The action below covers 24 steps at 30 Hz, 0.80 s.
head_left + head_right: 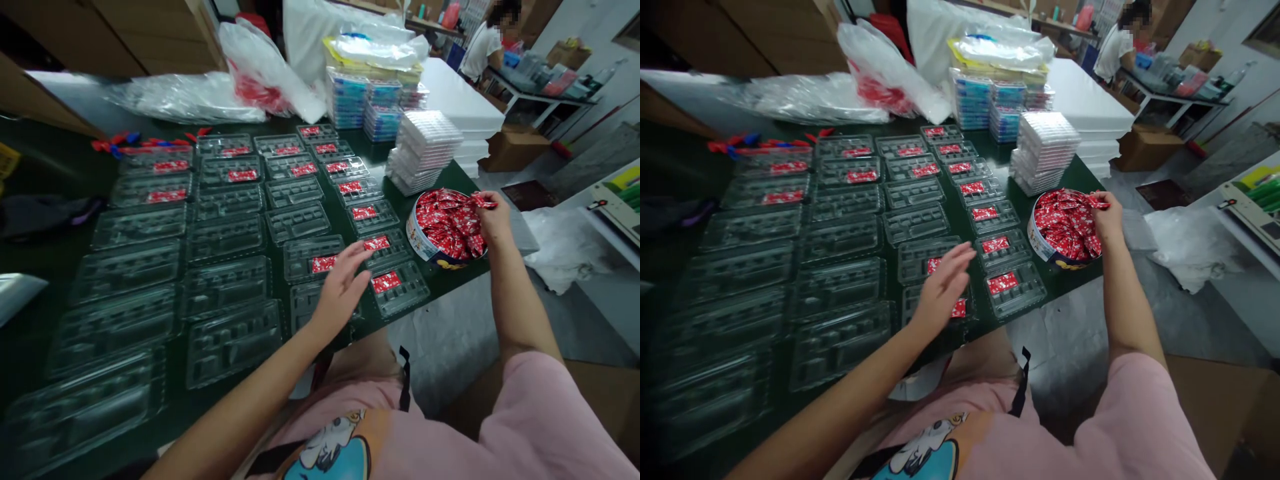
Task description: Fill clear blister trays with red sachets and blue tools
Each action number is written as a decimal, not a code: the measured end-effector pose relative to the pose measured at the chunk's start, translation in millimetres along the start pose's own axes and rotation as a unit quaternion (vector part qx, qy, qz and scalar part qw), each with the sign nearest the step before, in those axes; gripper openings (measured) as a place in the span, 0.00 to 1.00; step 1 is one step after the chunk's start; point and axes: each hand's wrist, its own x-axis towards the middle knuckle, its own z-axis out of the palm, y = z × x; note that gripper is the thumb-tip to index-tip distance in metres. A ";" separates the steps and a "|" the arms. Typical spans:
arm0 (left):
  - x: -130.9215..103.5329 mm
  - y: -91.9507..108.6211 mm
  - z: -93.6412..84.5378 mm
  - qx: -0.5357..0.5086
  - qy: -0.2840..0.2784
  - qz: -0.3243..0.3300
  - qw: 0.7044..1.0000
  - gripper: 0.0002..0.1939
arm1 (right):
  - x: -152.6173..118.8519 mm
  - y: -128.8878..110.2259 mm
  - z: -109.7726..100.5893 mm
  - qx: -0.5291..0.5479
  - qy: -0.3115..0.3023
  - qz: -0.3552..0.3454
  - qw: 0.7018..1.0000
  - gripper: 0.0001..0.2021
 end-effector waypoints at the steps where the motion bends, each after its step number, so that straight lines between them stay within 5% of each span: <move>1: 14.3 1.3 19.4 -0.050 -0.021 -0.029 0.998 0.23 | 2.0 -0.4 -0.5 0.012 0.010 0.001 1.000 0.11; 4: 60.6 7.0 69.9 -0.141 -0.062 -0.069 0.986 0.30 | 0.0 -12.1 -1.1 0.039 0.008 -0.011 0.999 0.13; 6: 92.6 13.0 92.2 -0.141 -0.050 -0.029 0.988 0.41 | -10.0 -29.8 3.9 0.059 -0.034 -0.026 0.997 0.13; 10: 137.2 17.1 101.0 -0.244 -0.002 -0.061 0.968 0.52 | -48.0 -77.8 35.7 0.136 -0.164 -0.032 0.977 0.12; 13: 132.1 3.0 75.9 -0.410 -0.009 -0.160 0.898 0.50 | -81.4 -109.3 75.5 0.218 -0.256 0.006 0.942 0.12; 16: 97.8 -19.1 32.0 -0.493 -0.004 -0.211 0.844 0.50 | -112.0 -133.5 123.3 0.274 -0.325 0.049 0.904 0.12; 20: 41.2 -40.4 -31.5 -0.515 0.075 -0.196 0.831 0.45 | -152.2 -165.9 186.5 0.278 -0.410 0.036 0.868 0.15; 24: -3.7 -50.8 -80.4 -0.513 0.200 -0.188 0.813 0.36 | -196.7 -203.1 237.4 0.242 -0.481 -0.066 0.840 0.16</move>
